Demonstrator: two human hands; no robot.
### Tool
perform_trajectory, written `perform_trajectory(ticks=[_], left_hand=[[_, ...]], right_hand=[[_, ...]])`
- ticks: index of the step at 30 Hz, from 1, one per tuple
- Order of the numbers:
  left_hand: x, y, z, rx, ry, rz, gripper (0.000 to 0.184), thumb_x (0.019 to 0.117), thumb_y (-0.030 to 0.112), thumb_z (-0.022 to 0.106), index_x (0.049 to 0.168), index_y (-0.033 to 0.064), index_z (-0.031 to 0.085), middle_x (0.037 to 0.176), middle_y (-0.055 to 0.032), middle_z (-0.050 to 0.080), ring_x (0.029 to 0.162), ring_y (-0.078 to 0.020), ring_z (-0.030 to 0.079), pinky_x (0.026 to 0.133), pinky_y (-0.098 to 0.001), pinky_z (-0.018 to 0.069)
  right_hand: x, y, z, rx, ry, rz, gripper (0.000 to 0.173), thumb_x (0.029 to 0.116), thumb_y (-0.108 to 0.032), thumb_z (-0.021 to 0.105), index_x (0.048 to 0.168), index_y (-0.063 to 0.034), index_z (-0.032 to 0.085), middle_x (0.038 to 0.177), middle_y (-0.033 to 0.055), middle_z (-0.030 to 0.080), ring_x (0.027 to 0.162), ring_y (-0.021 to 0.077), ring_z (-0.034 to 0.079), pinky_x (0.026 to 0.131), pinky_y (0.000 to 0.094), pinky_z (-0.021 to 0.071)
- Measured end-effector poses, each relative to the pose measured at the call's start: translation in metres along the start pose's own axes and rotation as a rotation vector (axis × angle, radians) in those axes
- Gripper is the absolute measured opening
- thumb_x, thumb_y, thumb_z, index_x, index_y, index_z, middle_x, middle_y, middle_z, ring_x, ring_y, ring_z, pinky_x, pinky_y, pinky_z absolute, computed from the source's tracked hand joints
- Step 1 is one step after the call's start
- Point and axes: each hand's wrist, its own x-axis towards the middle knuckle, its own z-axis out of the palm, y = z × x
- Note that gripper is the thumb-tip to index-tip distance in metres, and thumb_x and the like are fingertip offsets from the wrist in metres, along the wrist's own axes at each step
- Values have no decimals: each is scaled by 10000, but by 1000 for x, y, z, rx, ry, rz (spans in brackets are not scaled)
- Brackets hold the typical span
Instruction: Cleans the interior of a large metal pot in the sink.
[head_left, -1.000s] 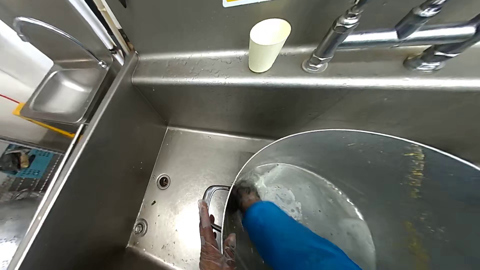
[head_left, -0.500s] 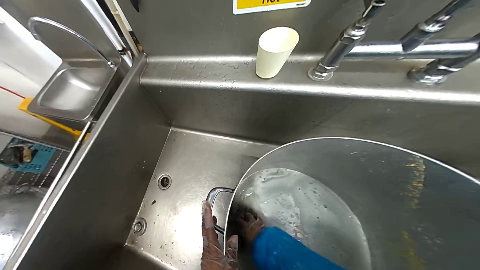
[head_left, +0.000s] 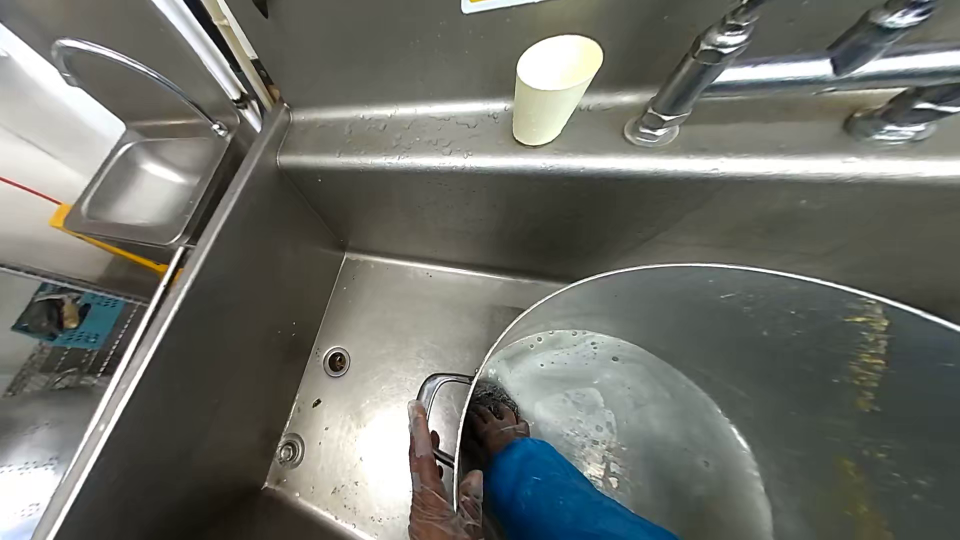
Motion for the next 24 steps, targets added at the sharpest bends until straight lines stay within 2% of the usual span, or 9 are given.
perform_trajectory(ticks=[3,6,10,12,15,17,20,22,24], left_hand=[[0,0,1,4,-3,5,888,913,103,656,1610,-51,128,1658,-305,119,1459,-348,388,1134,-414,409],[1,1,1,2,1,-3,897,904,95,667,1617,-30,137,1666,-289,111,1461,-341,384,1132,-417,408],[0,-2,1,12,2,19,893,909,133,673,1617,-24,152,1665,-288,119,1446,-306,410,1128,-402,412],[-1,-4,1,16,10,27,899,916,170,684,1619,-19,156,1661,-290,133,1425,-291,435,1107,-384,430],[-2,-3,1,14,14,4,901,911,160,685,1621,-10,157,1663,-281,139,1432,-292,430,1112,-385,428],[-2,-1,2,1,14,-1,894,902,120,672,1620,-14,157,1666,-279,130,1446,-303,411,1123,-399,417],[1,0,2,5,31,-7,878,901,82,666,1620,-7,169,1669,-268,138,1455,-317,398,1141,-422,399],[-1,-1,1,22,27,-23,885,910,118,666,1628,14,158,1671,-253,152,1448,-291,412,1137,-399,408],[-1,-1,3,10,22,-15,893,909,139,673,1627,9,157,1660,-266,173,1446,-289,414,1135,-392,411]], right_hand=[[-16,-1,3,-79,-79,-64,572,1057,-279,547,1604,-206,395,1692,93,316,1547,503,202,1111,771,286],[-45,-12,20,-149,-198,-80,526,1071,-64,454,1589,-143,411,1667,124,360,1546,488,226,1166,710,254],[-21,13,7,-26,-38,-36,451,1067,-219,512,1443,26,559,1532,313,465,1458,518,374,1197,651,273],[8,22,-35,27,103,57,489,1026,-261,603,1444,-8,571,1524,293,486,1447,522,390,1158,715,290],[18,23,-58,38,120,162,513,1024,-287,598,1522,-187,527,1617,116,444,1518,447,312,1150,711,296],[-3,12,-6,125,149,124,467,1030,-216,582,1466,-51,565,1552,257,472,1475,499,359,1186,673,281],[-36,-1,42,-69,-139,-47,435,1082,-156,467,1489,-13,522,1572,245,459,1505,492,312,1215,649,234],[-26,4,19,-128,-153,-76,429,1068,-156,497,1461,10,540,1535,278,483,1468,516,361,1183,684,279],[3,11,-25,-9,-9,61,456,1045,-210,555,1446,8,558,1514,274,506,1441,488,419,1169,665,324]])
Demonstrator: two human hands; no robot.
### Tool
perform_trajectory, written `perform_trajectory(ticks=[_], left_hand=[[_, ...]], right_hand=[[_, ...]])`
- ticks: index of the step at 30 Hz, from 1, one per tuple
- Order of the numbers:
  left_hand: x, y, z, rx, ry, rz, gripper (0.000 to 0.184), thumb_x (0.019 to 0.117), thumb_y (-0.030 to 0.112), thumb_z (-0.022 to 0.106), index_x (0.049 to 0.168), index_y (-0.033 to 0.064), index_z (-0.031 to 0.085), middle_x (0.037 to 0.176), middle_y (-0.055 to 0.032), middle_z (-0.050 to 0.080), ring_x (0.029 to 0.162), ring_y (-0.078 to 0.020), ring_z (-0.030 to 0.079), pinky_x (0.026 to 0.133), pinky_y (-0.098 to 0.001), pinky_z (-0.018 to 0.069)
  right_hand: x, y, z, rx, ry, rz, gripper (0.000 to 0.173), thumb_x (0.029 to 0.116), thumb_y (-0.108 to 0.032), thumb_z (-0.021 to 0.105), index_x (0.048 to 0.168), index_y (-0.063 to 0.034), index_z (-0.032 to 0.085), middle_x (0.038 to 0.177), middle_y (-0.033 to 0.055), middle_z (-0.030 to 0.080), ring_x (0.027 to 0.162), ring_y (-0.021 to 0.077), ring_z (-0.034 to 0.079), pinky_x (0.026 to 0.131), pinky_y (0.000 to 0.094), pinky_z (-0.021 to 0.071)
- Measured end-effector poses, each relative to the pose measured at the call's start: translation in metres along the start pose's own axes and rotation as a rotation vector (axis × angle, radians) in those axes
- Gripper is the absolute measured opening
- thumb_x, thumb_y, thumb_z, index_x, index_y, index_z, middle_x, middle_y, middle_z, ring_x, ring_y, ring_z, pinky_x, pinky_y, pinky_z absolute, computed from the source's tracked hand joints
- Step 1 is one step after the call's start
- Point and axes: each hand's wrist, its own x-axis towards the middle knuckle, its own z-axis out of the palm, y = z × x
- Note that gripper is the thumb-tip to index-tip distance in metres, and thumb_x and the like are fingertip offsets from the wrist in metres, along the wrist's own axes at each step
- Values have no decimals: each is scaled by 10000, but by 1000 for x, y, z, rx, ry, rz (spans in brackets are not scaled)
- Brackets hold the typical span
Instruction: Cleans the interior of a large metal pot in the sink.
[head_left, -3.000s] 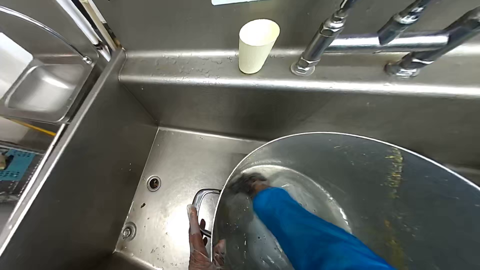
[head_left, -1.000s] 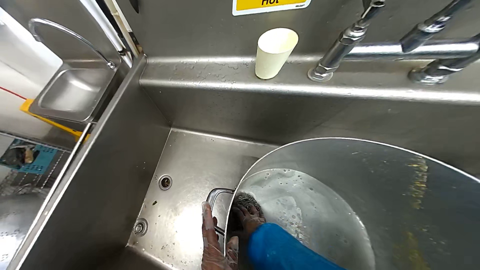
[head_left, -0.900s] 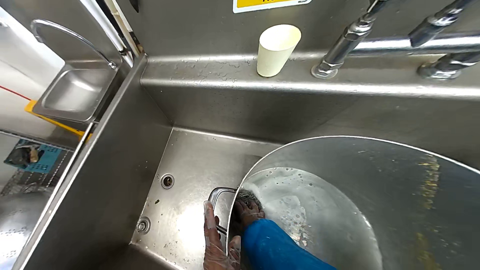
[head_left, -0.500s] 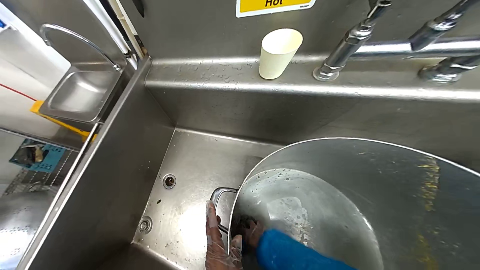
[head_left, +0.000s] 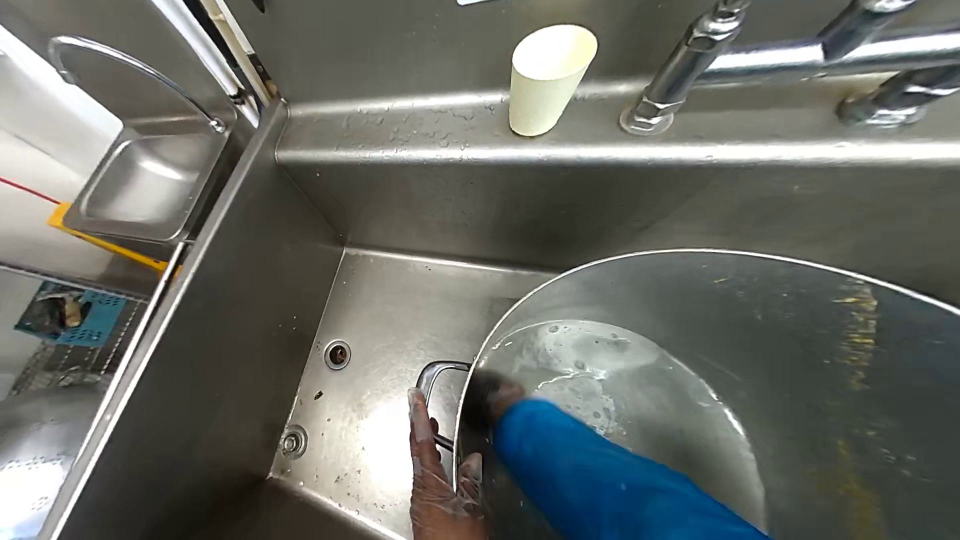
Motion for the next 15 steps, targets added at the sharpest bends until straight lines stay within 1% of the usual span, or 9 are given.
perform_trajectory(ticks=[2,3,5,7,10,11,12,13,15], left_hand=[[1,-2,0,-5,6,8,898,909,152,679,1625,5,159,1656,-272,179,1449,-290,408,1134,-388,409],[-1,-3,-1,7,2,15,897,908,154,677,1623,-1,158,1656,-275,176,1444,-293,413,1124,-392,418],[0,-1,0,-1,5,14,884,903,109,662,1624,5,161,1668,-263,151,1434,-306,425,1101,-409,440],[-1,0,1,-13,11,4,887,900,93,660,1626,7,157,1672,-263,127,1431,-304,424,1099,-403,437],[-2,-2,0,-35,-5,14,892,912,140,666,1624,-3,149,1674,-268,109,1457,-301,392,1135,-404,405],[-2,-2,0,-34,-2,22,887,916,156,670,1620,-12,158,1671,-273,116,1461,-298,389,1141,-398,401],[-2,-2,0,-23,7,23,879,915,154,672,1617,-17,170,1667,-277,129,1459,-301,397,1139,-398,406],[-3,-2,-1,-12,13,15,880,912,144,675,1617,-14,174,1664,-278,139,1452,-306,405,1131,-400,413],[-3,-2,1,-9,0,15,880,910,128,666,1620,-10,164,1664,-283,134,1447,-317,410,1117,-404,426]], right_hand=[[11,-3,-24,18,12,62,486,1034,-217,575,1490,-55,529,1571,238,456,1471,501,357,1152,702,303],[4,-5,-8,41,14,46,484,1038,-195,563,1494,-37,520,1578,254,441,1480,519,334,1157,715,283],[-25,-15,40,70,28,-15,451,1041,-197,552,1443,8,564,1523,304,483,1454,529,378,1171,686,305],[-40,-15,58,21,-111,-74,449,1063,-163,518,1471,24,523,1550,314,440,1477,521,345,1202,649,282],[-9,-1,17,56,4,-47,439,1044,-214,557,1393,50,591,1491,296,520,1427,492,437,1174,651,331],[6,3,-6,62,56,-18,445,1038,-237,571,1405,14,596,1492,264,535,1428,473,447,1161,655,347],[12,2,-23,32,32,8,464,1040,-233,570,1454,-24,561,1537,245,496,1461,477,397,1156,674,326],[11,-2,-23,29,13,26,487,1037,-226,571,1485,-40,533,1563,249,463,1479,491,359,1155,691,310],[-9,-10,17,73,23,20,493,1044,-221,562,1475,13,523,1540,309,456,1463,514,371,1174,680,299]])
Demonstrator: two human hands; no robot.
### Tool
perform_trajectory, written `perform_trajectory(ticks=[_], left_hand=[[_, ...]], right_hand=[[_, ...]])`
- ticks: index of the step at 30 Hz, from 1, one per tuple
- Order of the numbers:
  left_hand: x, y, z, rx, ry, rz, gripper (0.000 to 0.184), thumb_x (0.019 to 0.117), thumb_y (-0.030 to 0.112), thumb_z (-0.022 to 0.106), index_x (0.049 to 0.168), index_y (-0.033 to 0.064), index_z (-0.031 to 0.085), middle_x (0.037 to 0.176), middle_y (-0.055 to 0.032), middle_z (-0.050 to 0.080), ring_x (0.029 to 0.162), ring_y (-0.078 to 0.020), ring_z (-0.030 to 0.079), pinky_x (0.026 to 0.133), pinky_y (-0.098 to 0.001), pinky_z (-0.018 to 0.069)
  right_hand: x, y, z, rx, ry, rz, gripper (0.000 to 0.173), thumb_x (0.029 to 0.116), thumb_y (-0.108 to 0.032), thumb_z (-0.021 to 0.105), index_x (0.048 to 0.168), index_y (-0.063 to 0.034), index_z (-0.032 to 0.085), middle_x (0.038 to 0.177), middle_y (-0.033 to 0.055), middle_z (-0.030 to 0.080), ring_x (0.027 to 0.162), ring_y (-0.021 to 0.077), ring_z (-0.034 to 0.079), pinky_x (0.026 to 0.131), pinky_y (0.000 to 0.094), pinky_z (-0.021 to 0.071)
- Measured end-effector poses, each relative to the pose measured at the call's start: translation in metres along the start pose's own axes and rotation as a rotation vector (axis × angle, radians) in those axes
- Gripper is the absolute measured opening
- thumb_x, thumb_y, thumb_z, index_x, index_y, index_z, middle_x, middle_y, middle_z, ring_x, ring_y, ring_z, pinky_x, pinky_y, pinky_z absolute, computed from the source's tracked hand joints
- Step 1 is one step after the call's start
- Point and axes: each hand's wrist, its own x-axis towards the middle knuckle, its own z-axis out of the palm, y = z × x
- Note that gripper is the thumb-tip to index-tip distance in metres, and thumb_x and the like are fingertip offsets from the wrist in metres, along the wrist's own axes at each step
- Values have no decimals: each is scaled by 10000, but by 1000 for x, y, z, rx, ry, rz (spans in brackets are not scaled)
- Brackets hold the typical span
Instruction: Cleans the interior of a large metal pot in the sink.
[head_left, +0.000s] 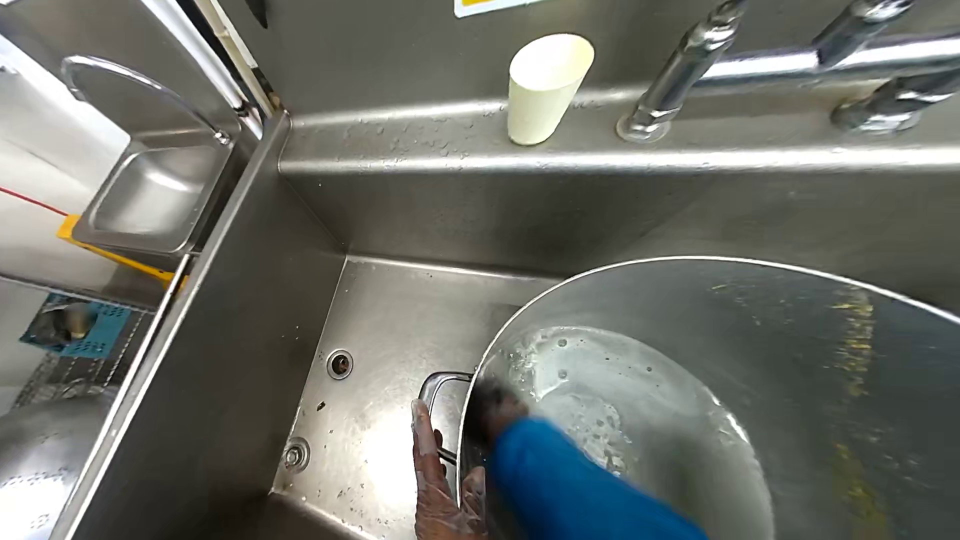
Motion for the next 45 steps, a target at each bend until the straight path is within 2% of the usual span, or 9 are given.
perform_trajectory(ticks=[4,8,15,21,27,34,37,40,45], left_hand=[[1,2,-1,0,4,-8,883,905,116,662,1621,-7,161,1666,-279,126,1431,-301,420,1107,-398,422],[2,1,-2,4,3,21,871,908,122,674,1614,-18,183,1665,-278,136,1454,-287,403,1141,-380,401],[2,4,-2,-3,4,-11,882,900,97,669,1619,-9,170,1669,-273,131,1458,-302,394,1134,-399,402],[3,-2,-2,-10,-4,30,876,920,165,674,1610,-36,173,1654,-305,136,1447,-293,409,1123,-376,417],[3,3,-3,-4,-14,1,878,913,106,652,1616,-30,145,1660,-304,113,1453,-327,399,1124,-389,419],[3,1,-1,-4,-6,22,886,920,151,662,1617,-28,145,1657,-304,124,1464,-311,385,1115,-386,430],[3,2,-1,-19,-13,16,887,915,122,654,1620,-21,135,1661,-296,116,1469,-302,380,1119,-374,430],[3,3,-1,-4,-16,22,879,922,122,640,1617,-34,124,1660,-301,110,1472,-293,374,1131,-361,415],[4,5,-2,-3,-10,11,873,918,98,642,1618,-28,134,1661,-297,115,1468,-306,379,1126,-371,420]], right_hand=[[-32,-9,20,-181,-203,-116,453,1065,-147,509,1478,37,507,1556,290,450,1478,498,361,1185,656,304],[17,3,-42,-26,46,8,480,1011,-263,620,1414,-5,588,1483,255,545,1417,466,459,1137,672,361],[-24,-10,20,-113,-166,-96,473,1070,-195,508,1493,16,501,1554,312,436,1470,504,366,1195,644,293],[44,20,-61,47,176,173,501,954,-297,690,1418,-121,619,1524,198,524,1412,480,451,1081,699,401],[-23,-22,27,38,-54,-16,548,1045,-211,548,1535,8,441,1535,373,411,1449,549,368,1187,649,297],[25,0,-45,70,32,58,489,1029,-235,581,1478,-46,536,1552,254,468,1446,472,418,1144,663,355],[-9,-10,16,167,49,43,507,1036,-230,559,1496,-22,514,1526,330,455,1431,501,425,1174,637,343],[-44,-10,46,-29,-220,-55,503,1070,-176,495,1538,-2,437,1547,351,409,1449,525,381,1179,643,318],[16,-3,-32,163,21,40,457,1048,-213,545,1476,-53,547,1531,268,488,1434,474,438,1153,653,359]])
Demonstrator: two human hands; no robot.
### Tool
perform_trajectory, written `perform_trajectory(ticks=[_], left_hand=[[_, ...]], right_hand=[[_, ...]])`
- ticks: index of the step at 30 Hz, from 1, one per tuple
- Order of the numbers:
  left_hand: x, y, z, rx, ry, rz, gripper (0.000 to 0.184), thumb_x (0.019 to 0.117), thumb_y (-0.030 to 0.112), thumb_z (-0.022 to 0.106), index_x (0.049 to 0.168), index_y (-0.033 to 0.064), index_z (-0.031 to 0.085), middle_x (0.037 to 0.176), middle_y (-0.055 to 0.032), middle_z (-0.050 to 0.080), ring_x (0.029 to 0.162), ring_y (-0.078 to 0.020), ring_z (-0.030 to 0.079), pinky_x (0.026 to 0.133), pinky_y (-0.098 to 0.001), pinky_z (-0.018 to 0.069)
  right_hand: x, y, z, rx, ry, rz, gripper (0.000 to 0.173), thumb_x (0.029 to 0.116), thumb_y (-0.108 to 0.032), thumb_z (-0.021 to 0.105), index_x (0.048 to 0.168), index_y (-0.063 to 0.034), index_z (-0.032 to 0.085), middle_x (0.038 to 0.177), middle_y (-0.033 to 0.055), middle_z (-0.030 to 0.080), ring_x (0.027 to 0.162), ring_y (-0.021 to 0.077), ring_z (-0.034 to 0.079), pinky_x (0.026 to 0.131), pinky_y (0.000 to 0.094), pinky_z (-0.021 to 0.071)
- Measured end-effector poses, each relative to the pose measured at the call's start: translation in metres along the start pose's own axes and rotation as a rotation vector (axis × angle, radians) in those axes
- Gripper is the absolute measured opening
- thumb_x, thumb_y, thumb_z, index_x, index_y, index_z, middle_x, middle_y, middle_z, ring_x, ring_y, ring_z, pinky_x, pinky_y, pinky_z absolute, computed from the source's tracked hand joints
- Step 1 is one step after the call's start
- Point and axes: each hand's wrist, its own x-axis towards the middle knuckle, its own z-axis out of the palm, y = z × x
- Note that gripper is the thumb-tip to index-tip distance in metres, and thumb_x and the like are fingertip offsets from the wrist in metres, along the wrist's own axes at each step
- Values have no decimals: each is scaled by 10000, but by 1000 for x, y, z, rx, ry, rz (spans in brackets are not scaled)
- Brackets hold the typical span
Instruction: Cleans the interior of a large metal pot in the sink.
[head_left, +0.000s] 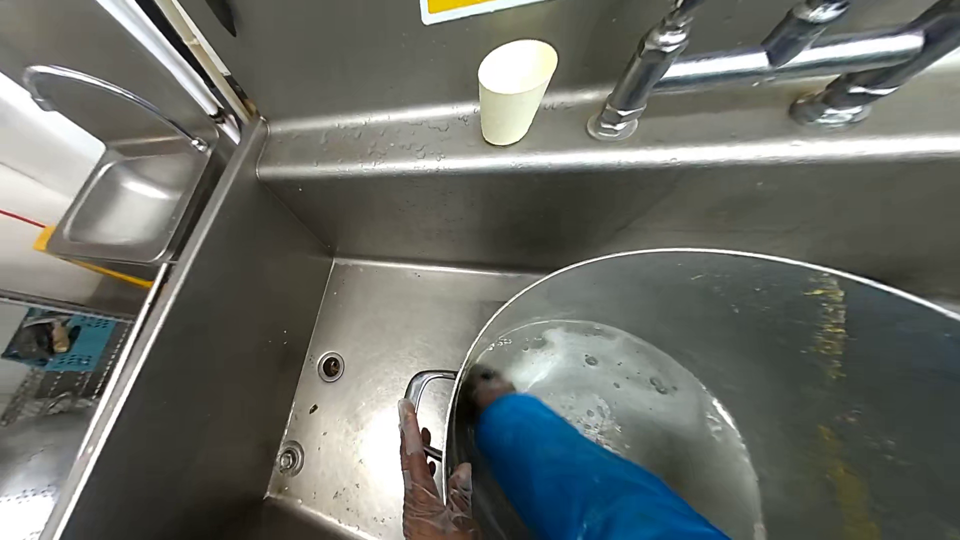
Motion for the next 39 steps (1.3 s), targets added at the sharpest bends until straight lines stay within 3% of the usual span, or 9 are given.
perform_trajectory(ticks=[4,8,12,15,18,25,31,36,39], left_hand=[[-2,-2,2,23,-5,-3,878,922,149,647,1619,-22,141,1655,-297,145,1457,-298,398,1123,-373,426],[-4,-4,3,-15,-2,2,880,920,139,641,1617,-32,131,1661,-301,109,1480,-310,362,1136,-370,411],[-2,0,1,-15,-21,11,887,926,90,649,1617,-36,108,1660,-309,89,1465,-304,382,1120,-375,426],[-5,-5,1,16,-6,22,877,921,111,652,1611,-46,133,1649,-320,124,1449,-292,413,1108,-348,440],[-5,-6,3,-29,-8,22,885,924,113,659,1614,-42,125,1652,-325,91,1463,-316,386,1122,-365,428],[-3,-3,1,-7,1,-4,863,918,96,640,1620,-17,149,1661,-297,113,1456,-303,393,1119,-377,422],[-1,-2,1,20,3,-1,876,931,133,646,1625,-6,130,1656,-296,144,1443,-304,413,1099,-384,443],[0,-4,0,12,-19,19,873,936,131,627,1621,-24,109,1654,-314,111,1446,-301,396,1102,-378,427],[-3,-1,1,-7,-23,-10,884,932,115,628,1629,0,97,1665,-295,87,1461,-290,382,1120,-369,419]], right_hand=[[-13,8,45,95,58,46,500,1050,-274,548,1503,-65,521,1535,318,453,1430,519,418,1149,666,359],[-45,8,62,-134,-198,-54,540,1069,-210,516,1565,-26,407,1560,345,398,1457,529,370,1181,661,313],[23,22,-20,-18,187,54,433,1001,-244,628,1361,-4,628,1401,271,602,1331,466,546,1100,658,416],[55,58,-67,251,271,234,457,1032,-253,616,1412,-3,572,1461,287,545,1400,464,481,1142,637,368],[57,43,-42,353,375,326,497,1013,-286,638,1435,-35,561,1461,303,533,1393,475,480,1133,636,391],[-52,14,91,-251,-229,-111,501,1055,-214,535,1492,26,492,1527,353,433,1438,534,386,1179,649,313],[-2,-4,3,-162,-61,-80,462,1071,-172,491,1522,-70,498,1618,226,396,1493,499,331,1162,694,302],[-53,19,97,-130,-115,-117,471,1046,-173,528,1493,-24,516,1520,347,452,1433,548,392,1167,675,319],[-51,17,73,-240,-224,-154,473,1073,-186,496,1510,-3,485,1547,319,438,1461,516,369,1194,650,293]])
